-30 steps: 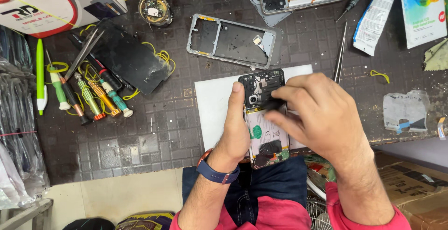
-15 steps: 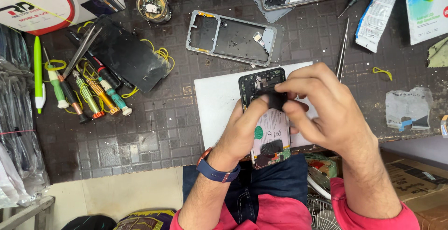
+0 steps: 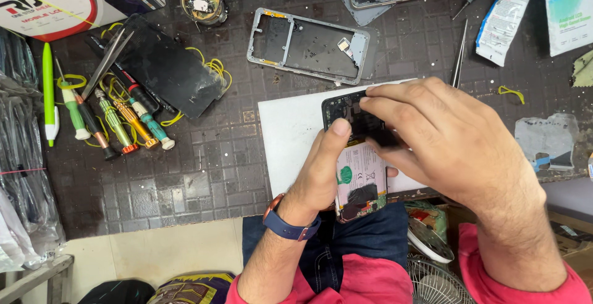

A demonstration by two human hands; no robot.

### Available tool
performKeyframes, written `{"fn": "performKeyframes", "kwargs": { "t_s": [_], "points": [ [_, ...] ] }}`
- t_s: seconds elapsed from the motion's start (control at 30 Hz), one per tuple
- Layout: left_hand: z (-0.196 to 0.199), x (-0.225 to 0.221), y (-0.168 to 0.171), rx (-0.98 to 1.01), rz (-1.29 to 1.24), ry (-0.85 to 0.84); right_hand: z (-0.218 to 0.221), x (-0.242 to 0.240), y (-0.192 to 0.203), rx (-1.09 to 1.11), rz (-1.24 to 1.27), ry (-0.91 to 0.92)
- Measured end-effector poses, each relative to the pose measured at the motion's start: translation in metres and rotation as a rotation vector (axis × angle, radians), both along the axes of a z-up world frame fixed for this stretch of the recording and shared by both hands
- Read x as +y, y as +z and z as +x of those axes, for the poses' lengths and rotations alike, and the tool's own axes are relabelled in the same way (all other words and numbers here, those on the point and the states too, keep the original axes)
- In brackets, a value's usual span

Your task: The person disassembles a smartphone by prying open the back cover, removing the battery, detaching ribbon cables, and separating the screen assembly from the frame. The person uses a metal prying tool and tweezers to carefully remove internal components.

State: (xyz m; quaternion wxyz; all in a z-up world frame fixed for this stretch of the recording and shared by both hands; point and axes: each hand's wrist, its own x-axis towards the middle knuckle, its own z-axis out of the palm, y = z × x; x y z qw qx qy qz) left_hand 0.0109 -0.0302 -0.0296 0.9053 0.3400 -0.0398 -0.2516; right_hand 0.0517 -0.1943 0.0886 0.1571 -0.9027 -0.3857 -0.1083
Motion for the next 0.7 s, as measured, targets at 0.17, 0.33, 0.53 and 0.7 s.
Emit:
{"fn": "performKeyframes", "kwargs": {
  "t_s": [0.17, 0.33, 0.53, 0.7],
  "points": [
    [-0.0050, -0.0006, -0.0068, -0.126, 0.033, -0.001, -0.0019, 0.0084, 0.0092, -0.090, -0.114, 0.006],
    [-0.0078, -0.0007, -0.0090, -0.137, 0.109, -0.021, -0.0055, 0.0099, 0.0106, -0.104, -0.148, -0.011],
    [-0.0071, -0.0004, -0.0067, -0.182, 0.125, -0.012, -0.0075, 0.0096, 0.0096, -0.046, -0.162, -0.011],
    [-0.0039, -0.0012, -0.0060, -0.245, 0.280, 0.061, -0.0087, 0.0099, 0.0030, -0.067, -0.166, -0.009]
  ]
}}
